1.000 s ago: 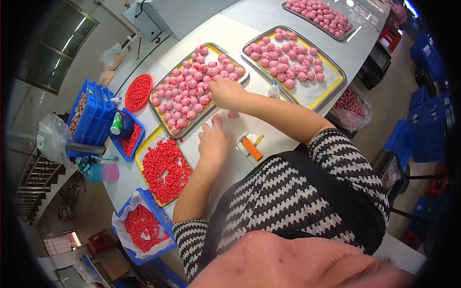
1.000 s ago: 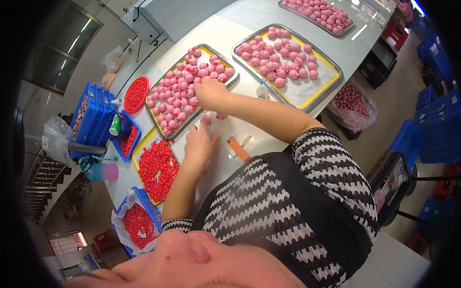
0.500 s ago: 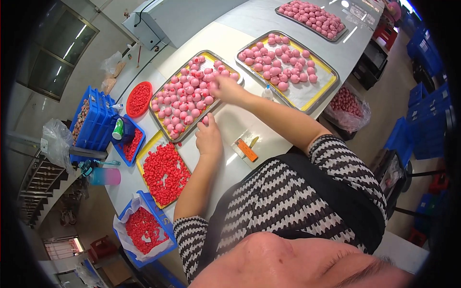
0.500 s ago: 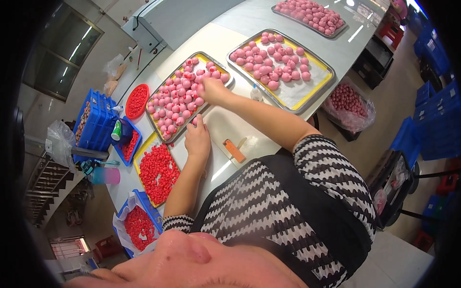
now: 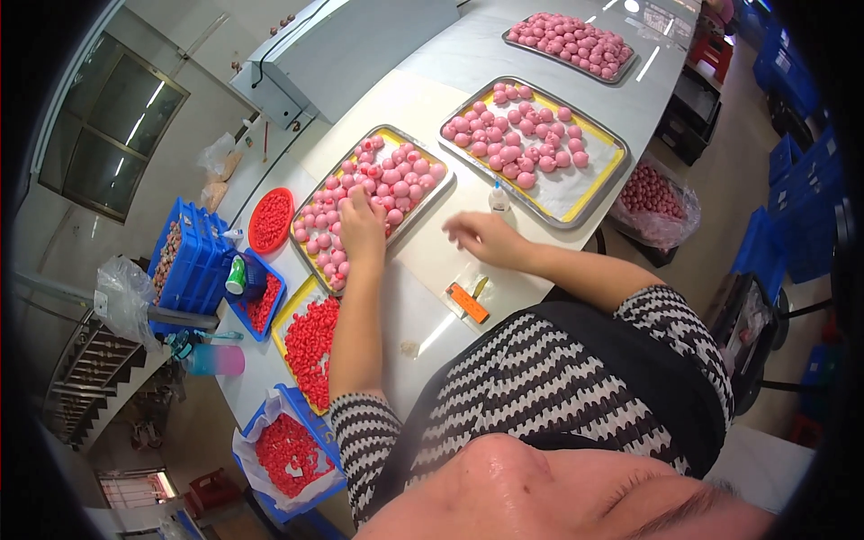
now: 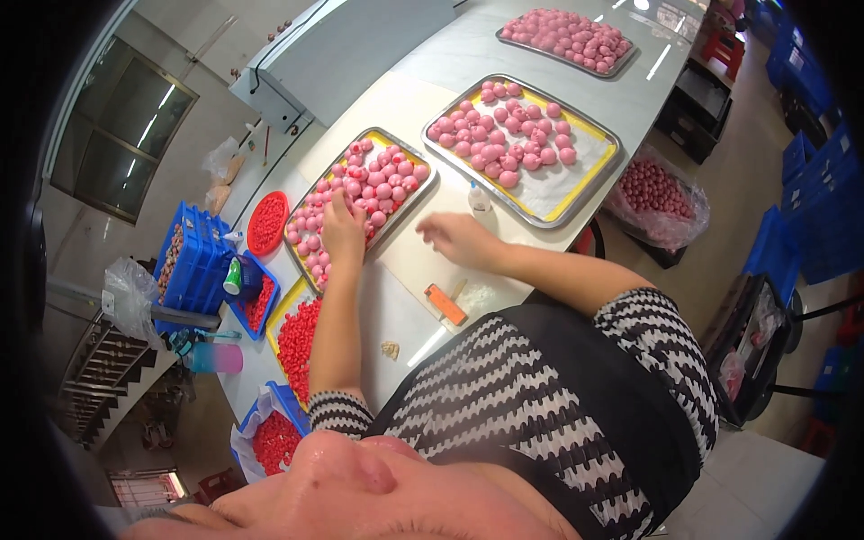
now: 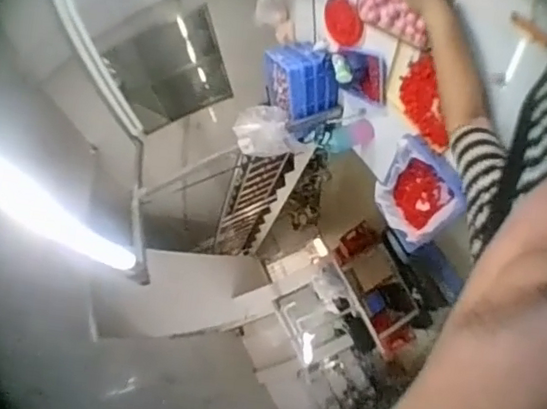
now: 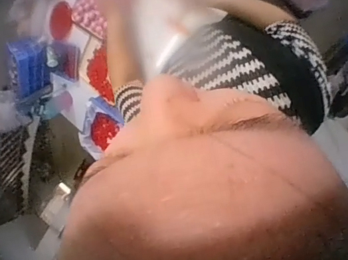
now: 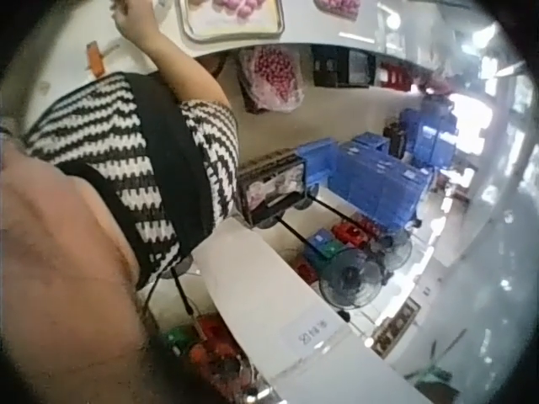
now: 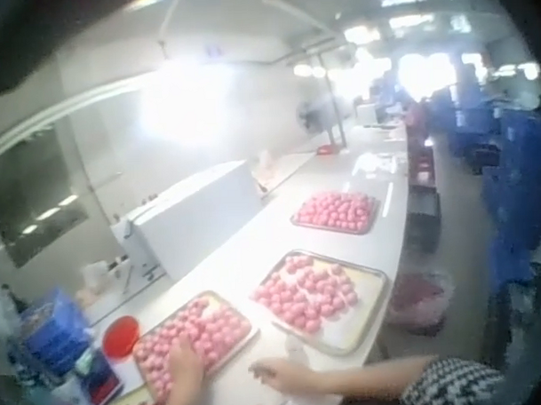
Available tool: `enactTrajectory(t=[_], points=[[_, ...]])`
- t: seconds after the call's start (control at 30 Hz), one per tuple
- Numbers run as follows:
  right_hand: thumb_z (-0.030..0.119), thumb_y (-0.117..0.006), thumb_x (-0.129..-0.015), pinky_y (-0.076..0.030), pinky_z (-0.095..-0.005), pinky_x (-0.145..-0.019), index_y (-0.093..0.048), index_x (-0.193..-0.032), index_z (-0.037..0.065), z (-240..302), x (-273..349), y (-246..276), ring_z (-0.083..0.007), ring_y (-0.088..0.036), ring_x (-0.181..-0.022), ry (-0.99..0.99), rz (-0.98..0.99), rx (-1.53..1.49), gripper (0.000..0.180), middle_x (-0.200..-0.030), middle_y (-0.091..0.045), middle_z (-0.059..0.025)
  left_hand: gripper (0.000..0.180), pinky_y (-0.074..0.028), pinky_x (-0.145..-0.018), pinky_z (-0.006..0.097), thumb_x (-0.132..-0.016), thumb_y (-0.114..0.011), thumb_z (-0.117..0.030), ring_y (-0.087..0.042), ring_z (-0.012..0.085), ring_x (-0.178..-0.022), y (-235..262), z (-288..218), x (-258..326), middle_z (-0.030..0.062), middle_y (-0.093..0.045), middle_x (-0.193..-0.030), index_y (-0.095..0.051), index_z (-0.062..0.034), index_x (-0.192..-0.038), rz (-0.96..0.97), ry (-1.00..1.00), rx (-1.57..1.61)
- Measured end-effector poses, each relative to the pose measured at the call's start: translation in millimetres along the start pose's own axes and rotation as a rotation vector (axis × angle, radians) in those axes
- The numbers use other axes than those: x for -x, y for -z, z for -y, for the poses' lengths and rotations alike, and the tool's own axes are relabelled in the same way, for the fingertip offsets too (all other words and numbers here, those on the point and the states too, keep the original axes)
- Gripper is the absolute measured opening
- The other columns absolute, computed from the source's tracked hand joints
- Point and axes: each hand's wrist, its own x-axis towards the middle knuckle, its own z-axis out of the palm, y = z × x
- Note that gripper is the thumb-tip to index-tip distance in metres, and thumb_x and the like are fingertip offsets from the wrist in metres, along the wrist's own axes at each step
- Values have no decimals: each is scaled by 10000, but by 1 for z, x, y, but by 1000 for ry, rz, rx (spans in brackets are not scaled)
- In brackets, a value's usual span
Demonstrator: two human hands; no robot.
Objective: The person assembles toy figures by applying glue from a bottle onto small plastic pieces and attaching them to round figurines, then arranges the assembled figures onto a tray.
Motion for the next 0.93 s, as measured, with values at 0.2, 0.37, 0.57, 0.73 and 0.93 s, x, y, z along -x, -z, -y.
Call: enactTrajectory(t=[0.2, 0.37, 0.57, 0.73, 0.93], points=[[-29, -526, -791, -495, -344, -715, -589, -991, 9, -6, 46, 16, -274, -621, -796, 208, 44, 173, 213, -880, -622, -138, 362, -456, -758, 457, -808, -589, -193, -532, 352, -902, -45, 32, -68, 177, -517, -1029, -497, -155, -1157, -67, -212, 116], [-76, -527, -746, -492, -340, -645, -588, -929, 8, -34, 63, 21, -301, -601, -704, 267, 5, 187, 210, -837, -604, -150, 389, -462, -792, 438, -785, -599, -201, -528, 318, -982, -19, 48, -68, 145, -509, -1096, -512, -108, -1152, -35, 10, -41], [-91, -536, -740, -496, -337, -656, -581, -905, 17, -38, 67, 15, -272, -611, -730, 338, 22, 217, 202, -822, -602, -140, 364, -473, -724, 443, -738, -615, -170, -560, 312, -923, 87, 137, -17, 138, -551, -1038, -555, -111, -1093, -195, 222, -415], [-100, -457, -821, -453, -217, -497, -573, -900, -28, -46, 65, 13, -110, -557, -541, 331, 46, 157, 158, -796, -576, -102, 348, -440, -838, 452, -726, -593, -133, -541, 360, -969, 183, 220, 50, 202, -562, -1034, -529, -3, -1042, -561, 832, -524], [-71, -505, -755, -482, -287, -643, -596, -915, -3, -34, 66, 21, -214, -607, -718, 206, 19, 172, 196, -829, -609, -137, 650, -408, -931, 425, -701, -710, -247, -513, 364, -1061, 200, 318, 96, 226, -489, -1171, -390, -28, -1222, -635, 1186, -498]])
